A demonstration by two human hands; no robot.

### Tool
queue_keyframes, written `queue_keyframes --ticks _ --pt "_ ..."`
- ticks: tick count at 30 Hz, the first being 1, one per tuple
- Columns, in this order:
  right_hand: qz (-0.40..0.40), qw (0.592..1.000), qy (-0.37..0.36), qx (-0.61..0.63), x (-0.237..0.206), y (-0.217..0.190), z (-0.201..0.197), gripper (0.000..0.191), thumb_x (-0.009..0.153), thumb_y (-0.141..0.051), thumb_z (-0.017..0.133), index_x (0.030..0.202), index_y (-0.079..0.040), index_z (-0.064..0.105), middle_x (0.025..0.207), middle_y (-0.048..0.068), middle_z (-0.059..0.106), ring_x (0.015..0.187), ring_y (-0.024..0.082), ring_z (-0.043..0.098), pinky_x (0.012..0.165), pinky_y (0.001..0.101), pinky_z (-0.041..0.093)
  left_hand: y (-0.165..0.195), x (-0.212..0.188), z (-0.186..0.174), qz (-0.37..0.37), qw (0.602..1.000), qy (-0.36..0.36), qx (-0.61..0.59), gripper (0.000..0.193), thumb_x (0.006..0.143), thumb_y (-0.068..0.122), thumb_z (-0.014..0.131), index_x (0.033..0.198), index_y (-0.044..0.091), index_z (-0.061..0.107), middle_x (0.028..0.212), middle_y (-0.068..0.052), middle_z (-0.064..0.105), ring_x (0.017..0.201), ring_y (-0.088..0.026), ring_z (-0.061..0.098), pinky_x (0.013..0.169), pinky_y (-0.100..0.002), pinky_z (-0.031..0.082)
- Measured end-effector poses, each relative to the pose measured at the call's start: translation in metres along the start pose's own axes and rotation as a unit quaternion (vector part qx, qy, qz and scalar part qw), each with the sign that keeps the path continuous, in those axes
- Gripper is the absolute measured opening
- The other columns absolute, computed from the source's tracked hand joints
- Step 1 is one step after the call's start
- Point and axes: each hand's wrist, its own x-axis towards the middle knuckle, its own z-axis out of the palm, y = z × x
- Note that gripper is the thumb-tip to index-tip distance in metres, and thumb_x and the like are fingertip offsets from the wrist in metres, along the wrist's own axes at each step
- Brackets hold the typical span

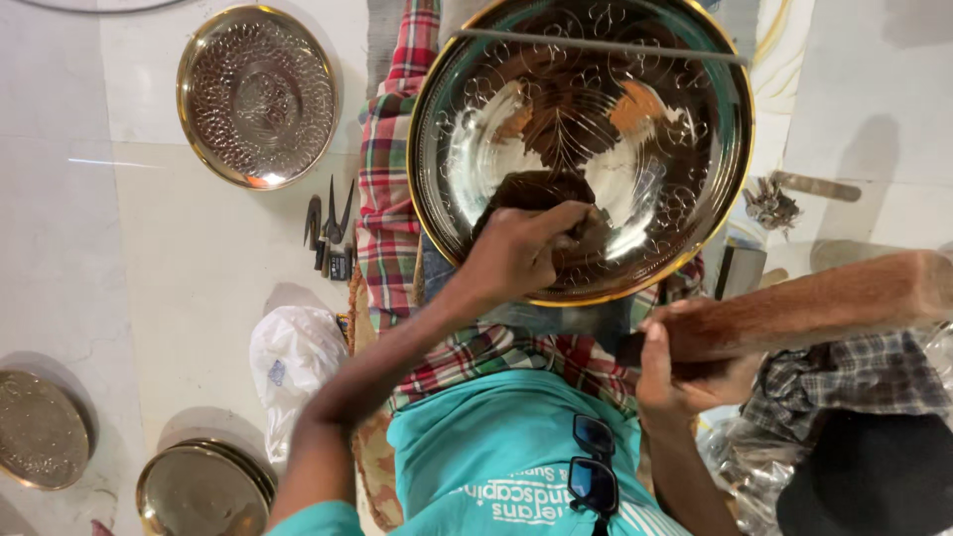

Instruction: The person sits on the floor and repeatedly hammers a decorative metal tray with a wooden mallet while holding a cloth underneath. The person occasionally wipes the tray surface with the cloth and continues hammering different areas of the tray.

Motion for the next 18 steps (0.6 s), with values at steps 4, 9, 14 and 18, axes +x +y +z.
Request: queue_keyframes --ticks 4,9,14,18 --pt "0.103 0.989 -0.033 -0.104 -0.025 -0.016 -0.026 0.059 0.089 0.002 0.077 0.143 0.009 0.053 0.114 0.013 0.069 0.101 0.014 0.066 0.092 0.0280 0.055 -0.018 0.015 -0.007 0.086 0.986 -0.118 0.082 0.064 0.069 -0.009 0.065 0.129 0.014 0.064 0.097 -0.010 0.079 0.082 -0.024 0.078 0.066 -0.035 0.062" --pt "0.167 0.969 -0.070 -0.170 -0.038 -0.021 -0.026 0.074 0.080 -0.002 0.077 0.149 0.006 0.053 0.114 0.012 0.072 0.099 0.014 0.067 0.089 0.0281 0.055 -0.032 0.040 -0.003 0.133 0.943 -0.255 0.165 0.074 0.066 -0.009 0.064 0.133 0.022 0.063 0.079 -0.010 0.076 0.063 -0.027 0.073 0.055 -0.042 0.056" --pt "0.153 0.958 -0.098 -0.223 -0.055 -0.023 -0.025 0.068 0.079 0.000 0.077 0.144 0.008 0.057 0.113 0.015 0.072 0.099 0.017 0.069 0.089 0.0301 0.056 -0.034 0.051 -0.003 0.193 0.924 -0.305 0.126 0.071 0.070 -0.011 0.061 0.133 0.022 0.064 0.074 -0.009 0.073 0.057 -0.024 0.068 0.045 -0.041 0.049" --pt "0.137 0.964 -0.036 -0.227 -0.070 -0.023 -0.026 0.053 0.081 -0.002 0.080 0.130 0.006 0.062 0.106 0.014 0.072 0.092 0.019 0.070 0.085 0.0301 0.057 -0.029 0.056 -0.003 0.184 0.915 -0.338 0.122 0.065 0.076 -0.010 0.062 0.133 0.020 0.066 0.064 -0.010 0.069 0.052 -0.022 0.067 0.045 -0.042 0.048"
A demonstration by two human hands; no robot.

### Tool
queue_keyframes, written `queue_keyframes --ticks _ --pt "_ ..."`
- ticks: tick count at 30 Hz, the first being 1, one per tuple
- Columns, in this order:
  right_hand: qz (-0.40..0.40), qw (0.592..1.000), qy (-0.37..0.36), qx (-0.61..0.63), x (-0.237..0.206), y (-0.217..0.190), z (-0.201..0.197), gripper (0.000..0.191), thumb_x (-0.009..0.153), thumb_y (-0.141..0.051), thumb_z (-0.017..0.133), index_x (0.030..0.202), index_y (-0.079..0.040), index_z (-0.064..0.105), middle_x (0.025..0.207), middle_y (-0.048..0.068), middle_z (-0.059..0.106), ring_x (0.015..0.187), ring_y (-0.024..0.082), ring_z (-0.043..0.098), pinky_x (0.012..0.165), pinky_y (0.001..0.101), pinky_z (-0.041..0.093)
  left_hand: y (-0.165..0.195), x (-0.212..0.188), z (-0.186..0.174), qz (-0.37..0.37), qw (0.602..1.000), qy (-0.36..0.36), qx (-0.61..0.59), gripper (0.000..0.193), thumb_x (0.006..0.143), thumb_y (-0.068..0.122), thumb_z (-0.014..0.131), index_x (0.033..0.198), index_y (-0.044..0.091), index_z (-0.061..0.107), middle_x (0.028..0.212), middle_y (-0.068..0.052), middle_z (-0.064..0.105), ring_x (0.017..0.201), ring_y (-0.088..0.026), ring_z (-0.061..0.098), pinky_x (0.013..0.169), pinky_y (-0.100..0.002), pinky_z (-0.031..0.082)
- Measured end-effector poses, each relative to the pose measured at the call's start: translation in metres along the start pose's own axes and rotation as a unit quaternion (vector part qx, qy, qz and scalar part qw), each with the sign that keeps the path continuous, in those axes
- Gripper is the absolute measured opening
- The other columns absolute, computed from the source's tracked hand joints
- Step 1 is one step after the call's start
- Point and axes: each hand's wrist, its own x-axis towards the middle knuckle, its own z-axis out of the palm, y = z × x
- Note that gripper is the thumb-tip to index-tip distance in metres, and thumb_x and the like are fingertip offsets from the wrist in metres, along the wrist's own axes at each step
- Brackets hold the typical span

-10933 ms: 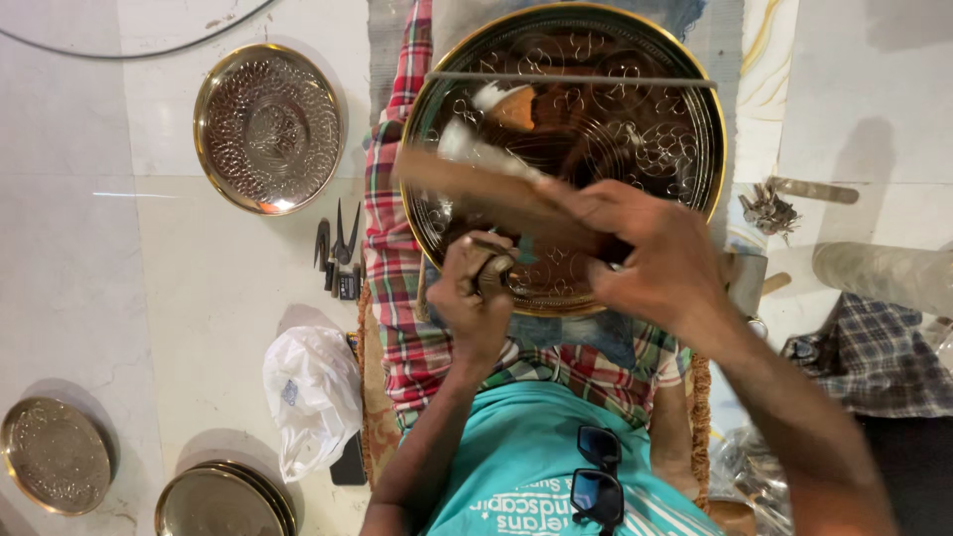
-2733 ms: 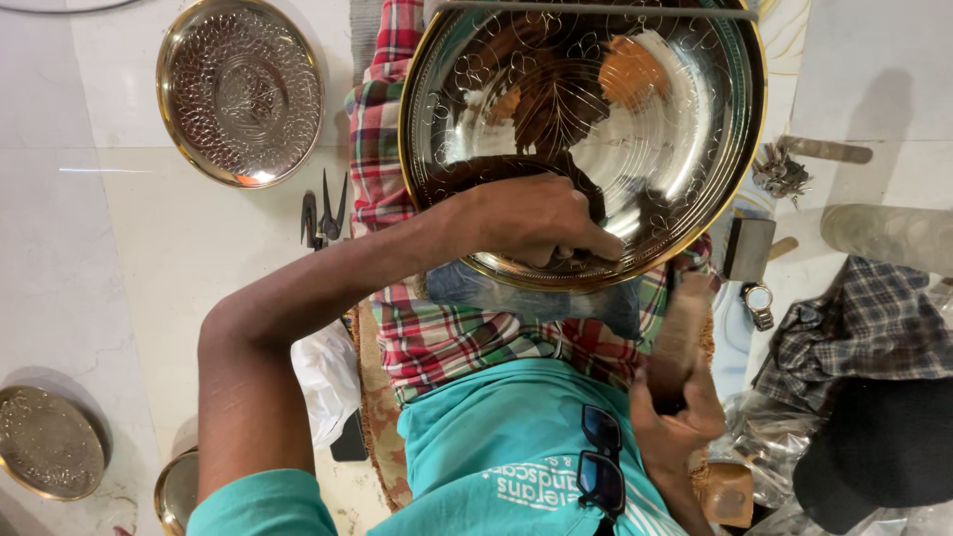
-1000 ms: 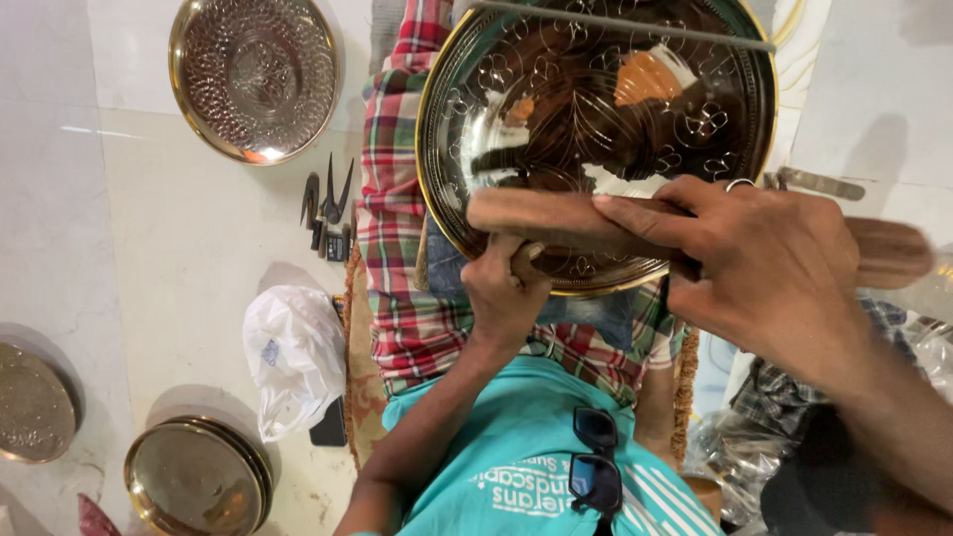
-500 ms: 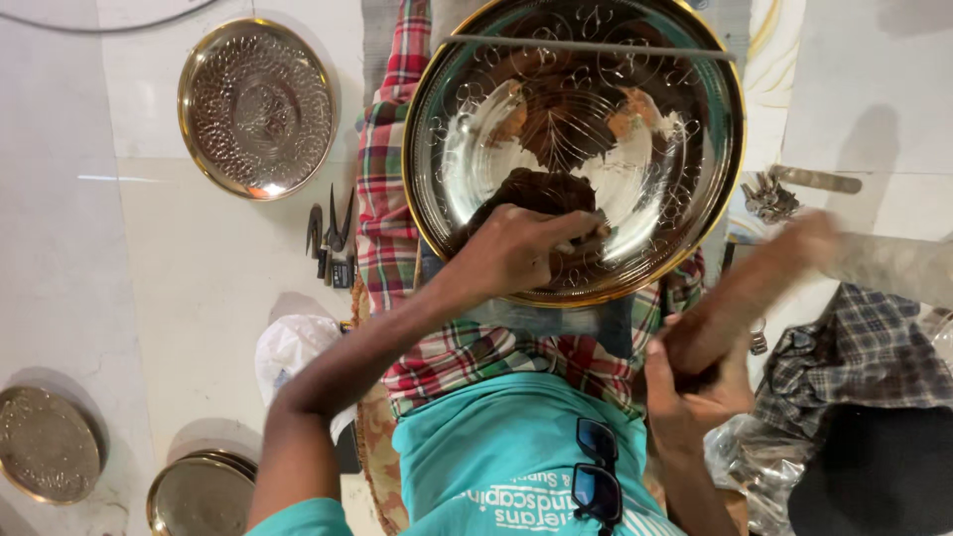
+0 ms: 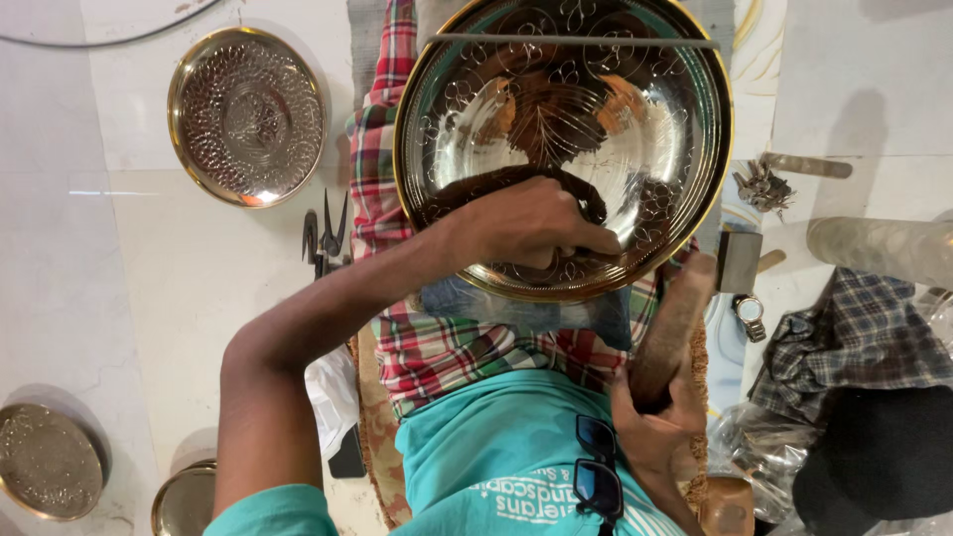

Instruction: The person sits on the floor and repeatedly hammers a decorative metal tray with a wooden mallet while holding a cloth underneath. The person occasionally wipes the tray surface with the cloth and continues hammering different areas of the tray.

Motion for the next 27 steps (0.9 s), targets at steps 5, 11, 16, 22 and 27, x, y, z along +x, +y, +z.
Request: queue_keyframes --ticks 5,11,16,22,27 --pt "-0.137 0.985 -0.003 -0.103 0.003 0.014 0.005 0.063 0.072 -0.003 0.079 0.129 0.014 0.060 0.115 0.025 0.068 0.102 0.032 0.070 0.093 0.0388 0.056 -0.001 0.001 -0.007 0.051 0.998 0.028 0.012 0.054 0.075 -0.005 0.067 0.124 0.018 0.069 0.067 -0.009 0.070 0.060 -0.024 0.069 0.052 -0.043 0.049" --pt "-0.126 0.983 -0.017 -0.132 0.021 0.011 0.002 0.062 0.076 -0.001 0.078 0.135 0.013 0.062 0.117 0.026 0.069 0.105 0.030 0.069 0.092 0.0381 0.056 -0.002 -0.003 0.001 0.038 0.998 0.036 0.041 0.056 0.074 -0.007 0.065 0.125 0.016 0.068 0.071 -0.011 0.071 0.062 -0.028 0.069 0.052 -0.043 0.051" --pt "-0.029 0.997 -0.050 0.059 0.048 -0.015 -0.015 0.063 0.073 0.004 0.067 0.135 0.009 0.060 0.112 0.015 0.067 0.097 0.018 0.065 0.085 0.0294 0.053 0.005 -0.011 0.008 -0.041 0.997 0.071 0.013 0.061 0.074 -0.011 0.061 0.128 0.019 0.067 0.079 -0.009 0.075 0.062 -0.023 0.071 0.052 -0.041 0.053" --pt "-0.071 0.990 -0.104 0.065 0.089 -0.020 -0.019 0.061 0.081 0.001 0.069 0.141 0.006 0.060 0.114 0.013 0.069 0.093 0.016 0.068 0.080 0.0279 0.056 0.022 -0.026 0.008 -0.102 0.984 0.137 0.043 0.062 0.069 -0.007 0.065 0.126 0.017 0.068 0.075 -0.011 0.072 0.065 -0.026 0.071 0.058 -0.042 0.054" --pt "-0.084 0.988 -0.125 0.042 0.112 -0.020 -0.017 0.050 0.078 0.001 0.071 0.128 0.003 0.069 0.104 0.016 0.066 0.080 0.019 0.059 0.072 0.0300 0.046 0.037 -0.038 0.016 -0.122 0.964 0.235 -0.001 0.058 0.070 -0.003 0.067 0.126 0.014 0.066 0.079 -0.008 0.073 0.069 -0.025 0.072 0.060 -0.041 0.055"
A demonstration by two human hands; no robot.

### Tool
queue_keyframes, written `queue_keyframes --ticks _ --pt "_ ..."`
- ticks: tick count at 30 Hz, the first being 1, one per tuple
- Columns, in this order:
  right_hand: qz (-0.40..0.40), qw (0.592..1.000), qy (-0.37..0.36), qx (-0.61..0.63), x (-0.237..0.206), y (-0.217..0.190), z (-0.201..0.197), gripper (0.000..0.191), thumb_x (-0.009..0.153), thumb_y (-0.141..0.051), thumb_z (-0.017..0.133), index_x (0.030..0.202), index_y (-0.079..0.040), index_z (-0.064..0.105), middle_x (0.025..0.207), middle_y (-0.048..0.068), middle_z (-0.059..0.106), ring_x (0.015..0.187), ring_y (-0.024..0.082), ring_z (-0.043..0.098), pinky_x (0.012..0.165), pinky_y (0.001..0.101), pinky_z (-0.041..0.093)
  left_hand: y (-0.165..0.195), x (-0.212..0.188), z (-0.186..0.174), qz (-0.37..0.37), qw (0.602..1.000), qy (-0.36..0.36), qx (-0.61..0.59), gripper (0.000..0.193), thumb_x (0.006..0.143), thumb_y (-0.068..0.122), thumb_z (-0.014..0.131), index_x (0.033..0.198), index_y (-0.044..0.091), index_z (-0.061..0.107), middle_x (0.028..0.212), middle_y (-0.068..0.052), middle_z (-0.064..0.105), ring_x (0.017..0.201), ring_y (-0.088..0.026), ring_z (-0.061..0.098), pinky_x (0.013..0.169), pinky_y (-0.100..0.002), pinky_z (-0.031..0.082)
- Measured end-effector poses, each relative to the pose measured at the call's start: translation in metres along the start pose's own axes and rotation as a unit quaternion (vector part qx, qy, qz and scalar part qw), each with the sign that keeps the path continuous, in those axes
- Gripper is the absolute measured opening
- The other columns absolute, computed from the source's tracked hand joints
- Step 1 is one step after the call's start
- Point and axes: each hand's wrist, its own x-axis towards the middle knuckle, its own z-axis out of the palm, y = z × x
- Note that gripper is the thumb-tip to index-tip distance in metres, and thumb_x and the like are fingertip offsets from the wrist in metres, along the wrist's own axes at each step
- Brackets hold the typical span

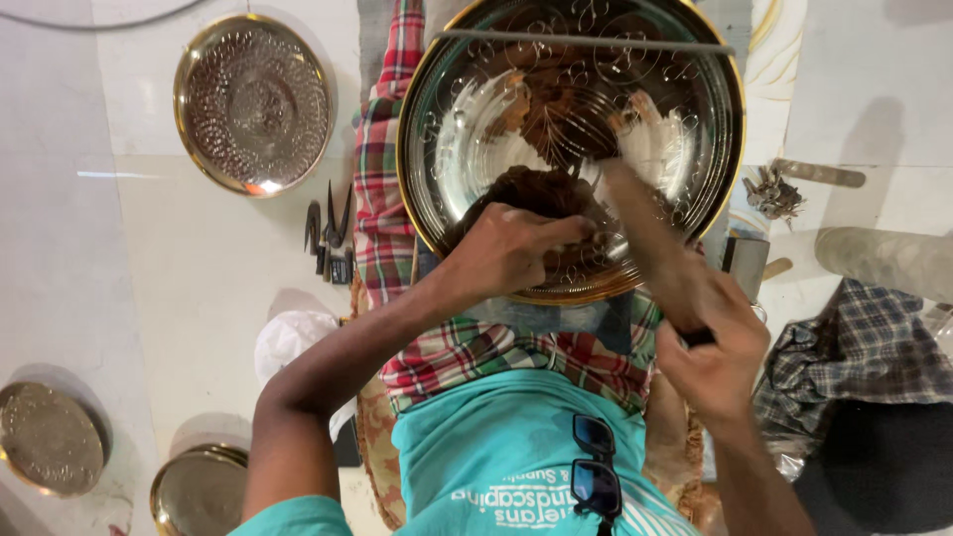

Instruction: The person sits on the floor and repeatedly hammers a decorative metal tray with a wooden mallet while holding a cloth underneath. The person occasionally wipes the tray surface with the cloth and continues hammering different areas of the tray.

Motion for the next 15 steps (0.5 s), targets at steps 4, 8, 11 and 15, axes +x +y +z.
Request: queue_keyframes --ticks 4,8,11,15 --pt "-0.089 0.992 -0.072 -0.054 0.019 -0.011 -0.009 0.068 0.073 -0.001 0.067 0.141 0.004 0.060 0.126 0.020 0.066 0.111 0.023 0.066 0.096 0.0327 0.053 0.003 -0.007 0.004 -0.053 0.998 0.023 0.019 0.061 0.068 -0.007 0.064 0.126 0.012 0.067 0.084 -0.011 0.075 0.070 -0.028 0.073 0.060 -0.041 0.055" --pt "-0.086 0.994 -0.050 -0.052 0.036 -0.030 -0.004 0.060 0.087 -0.003 0.069 0.147 -0.002 0.060 0.122 0.016 0.069 0.104 0.019 0.067 0.093 0.0250 0.052 0.007 -0.013 0.010 -0.075 0.995 0.057 0.013 0.058 0.070 -0.002 0.068 0.126 0.012 0.064 0.091 -0.011 0.077 0.079 -0.029 0.075 0.066 -0.041 0.060" --pt "-0.003 0.966 -0.175 -0.189 0.050 -0.047 -0.007 0.073 0.073 -0.003 0.071 0.146 -0.009 0.066 0.124 0.015 0.073 0.080 0.019 0.069 0.071 0.0262 0.056 0.008 -0.019 0.014 -0.075 0.994 0.076 -0.004 0.056 0.069 -0.001 0.068 0.123 0.012 0.062 0.094 -0.011 0.077 0.086 -0.029 0.077 0.072 -0.041 0.062" --pt "-0.095 0.985 -0.138 -0.050 0.073 -0.058 -0.007 0.071 0.078 -0.005 0.069 0.148 -0.018 0.060 0.120 0.008 0.070 0.094 0.020 0.066 0.087 0.0331 0.054 0.009 -0.025 0.025 -0.123 0.987 0.104 0.008 0.059 0.068 -0.003 0.065 0.126 0.009 0.063 0.094 -0.014 0.077 0.085 -0.031 0.076 0.072 -0.043 0.062"
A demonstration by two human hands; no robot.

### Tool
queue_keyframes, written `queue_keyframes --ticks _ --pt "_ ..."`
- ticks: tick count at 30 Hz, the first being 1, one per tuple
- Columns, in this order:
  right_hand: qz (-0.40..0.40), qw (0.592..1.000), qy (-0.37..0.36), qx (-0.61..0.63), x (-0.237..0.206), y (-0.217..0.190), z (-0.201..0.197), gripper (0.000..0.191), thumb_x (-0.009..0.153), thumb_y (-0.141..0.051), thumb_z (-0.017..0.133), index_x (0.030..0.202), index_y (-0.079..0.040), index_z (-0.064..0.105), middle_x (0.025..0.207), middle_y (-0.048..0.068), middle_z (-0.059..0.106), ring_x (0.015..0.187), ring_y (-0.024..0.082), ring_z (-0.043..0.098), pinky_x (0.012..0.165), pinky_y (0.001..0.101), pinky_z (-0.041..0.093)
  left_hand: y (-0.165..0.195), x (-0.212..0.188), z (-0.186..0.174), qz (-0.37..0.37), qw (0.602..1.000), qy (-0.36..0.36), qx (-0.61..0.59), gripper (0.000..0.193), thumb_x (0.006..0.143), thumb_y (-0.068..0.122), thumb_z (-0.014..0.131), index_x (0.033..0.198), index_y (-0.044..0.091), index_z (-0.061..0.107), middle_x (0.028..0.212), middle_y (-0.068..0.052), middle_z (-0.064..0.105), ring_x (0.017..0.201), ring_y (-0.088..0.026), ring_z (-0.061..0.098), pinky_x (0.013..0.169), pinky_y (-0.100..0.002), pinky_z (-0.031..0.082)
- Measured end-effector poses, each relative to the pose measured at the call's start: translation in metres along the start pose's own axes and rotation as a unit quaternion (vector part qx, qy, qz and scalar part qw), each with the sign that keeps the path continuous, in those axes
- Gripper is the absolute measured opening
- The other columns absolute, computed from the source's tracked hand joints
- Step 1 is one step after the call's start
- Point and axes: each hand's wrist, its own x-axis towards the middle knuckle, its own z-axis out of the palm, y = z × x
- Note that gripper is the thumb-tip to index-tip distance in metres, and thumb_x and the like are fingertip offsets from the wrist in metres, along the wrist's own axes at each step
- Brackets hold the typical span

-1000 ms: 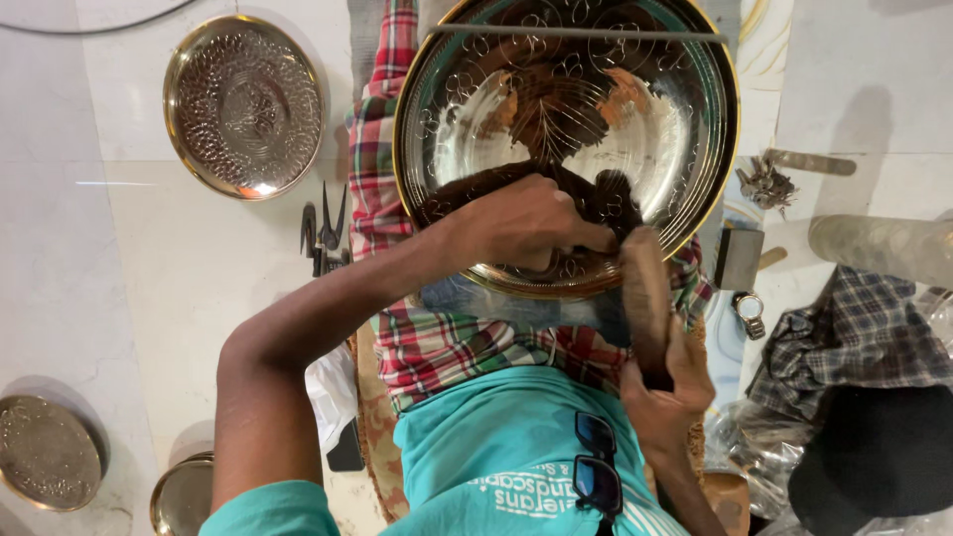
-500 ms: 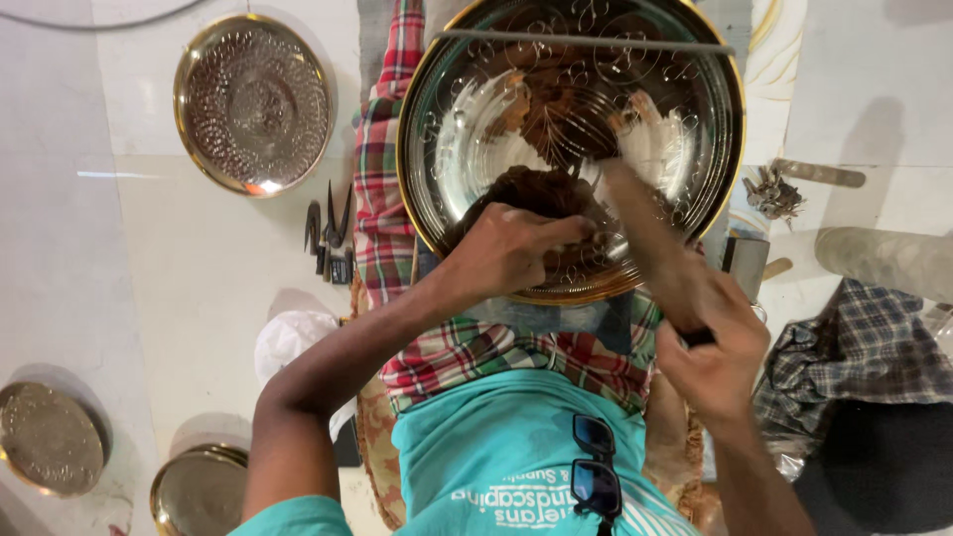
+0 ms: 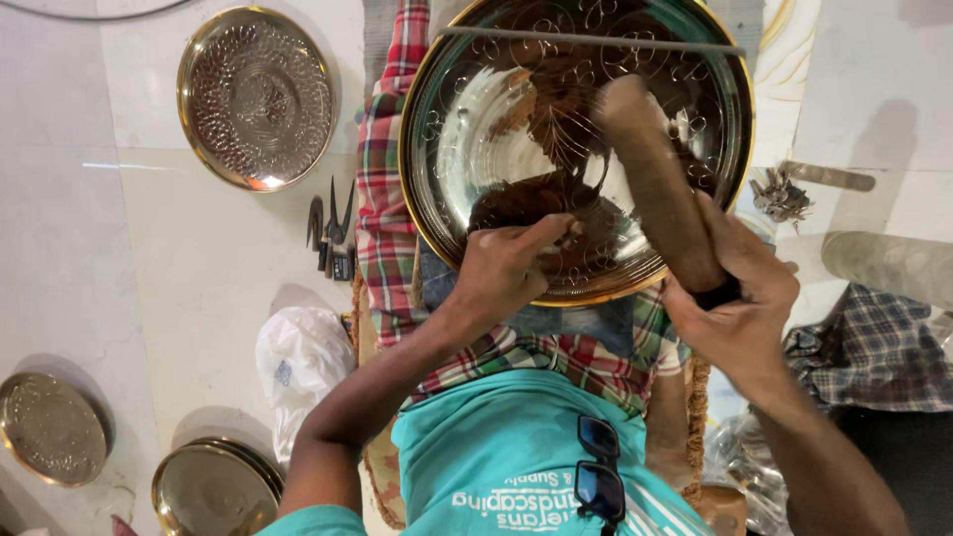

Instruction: The person sits on the floor and repeatedly hammers a decorative metal tray with a wooden mallet while holding a cloth underneath. The person occasionally wipes the tray surface with the cloth and continues hammering different areas of the tray.

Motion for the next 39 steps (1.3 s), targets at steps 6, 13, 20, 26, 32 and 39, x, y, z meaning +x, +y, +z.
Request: queue_keyframes --ticks 6,13,20,26,32,39 --pt "-0.056 0.988 -0.103 -0.101 0.014 0.004 -0.010 0.078 0.080 -0.005 0.067 0.153 -0.028 0.055 0.120 0.002 0.069 0.083 0.018 0.066 0.068 0.0339 0.054 0.003 -0.014 0.013 -0.017 0.996 0.089 0.002 0.061 0.068 -0.004 0.066 0.128 0.008 0.062 0.094 -0.017 0.075 0.083 -0.033 0.076 0.073 -0.042 0.062" --pt "-0.056 0.941 -0.213 -0.259 0.033 -0.003 -0.016 0.080 0.077 -0.005 0.062 0.150 -0.036 0.053 0.118 -0.001 0.071 0.065 0.012 0.062 0.057 0.0284 0.052 0.016 -0.025 0.018 -0.088 0.987 0.133 -0.014 0.048 0.069 -0.007 0.069 0.117 -0.001 0.066 0.083 -0.017 0.072 0.075 -0.030 0.074 0.067 -0.039 0.059" --pt "0.033 0.990 -0.126 -0.046 0.026 -0.009 0.000 0.081 0.075 -0.001 0.068 0.151 -0.025 0.058 0.096 0.001 0.070 0.063 0.015 0.058 0.059 0.0303 0.052 0.039 -0.027 0.025 -0.102 0.892 0.365 -0.245 0.015 0.099 -0.017 0.055 0.104 -0.005 0.063 0.103 -0.014 0.070 0.088 -0.020 0.075 0.079 -0.032 0.064" --pt "0.069 0.984 -0.147 -0.078 0.024 -0.019 0.008 0.076 0.070 -0.004 0.069 0.142 -0.029 0.062 0.119 0.002 0.074 0.063 0.012 0.067 0.056 0.0292 0.057 0.039 -0.028 0.030 -0.134 0.947 0.285 -0.061 0.024 0.092 -0.016 0.056 0.111 -0.003 0.063 0.103 -0.015 0.073 0.090 -0.023 0.079 0.076 -0.032 0.064" --pt "-0.030 0.963 -0.178 -0.199 0.040 -0.018 0.012 0.080 0.069 0.000 0.070 0.143 -0.030 0.062 0.118 0.003 0.075 0.058 0.015 0.065 0.052 0.0298 0.055 0.038 -0.028 0.035 -0.118 0.946 0.300 -0.019 0.031 0.088 -0.014 0.057 0.116 -0.002 0.062 0.099 -0.013 0.073 0.090 -0.025 0.078 0.077 -0.034 0.063" --pt "-0.147 0.946 -0.191 -0.218 0.063 -0.028 -0.006 0.075 0.074 -0.005 0.073 0.143 -0.032 0.061 0.117 0.002 0.074 0.068 0.013 0.066 0.059 0.0262 0.057 0.034 -0.032 0.042 -0.122 0.942 0.311 -0.022 0.026 0.087 -0.013 0.055 0.109 -0.001 0.062 0.096 -0.013 0.071 0.082 -0.026 0.078 0.070 -0.034 0.062"
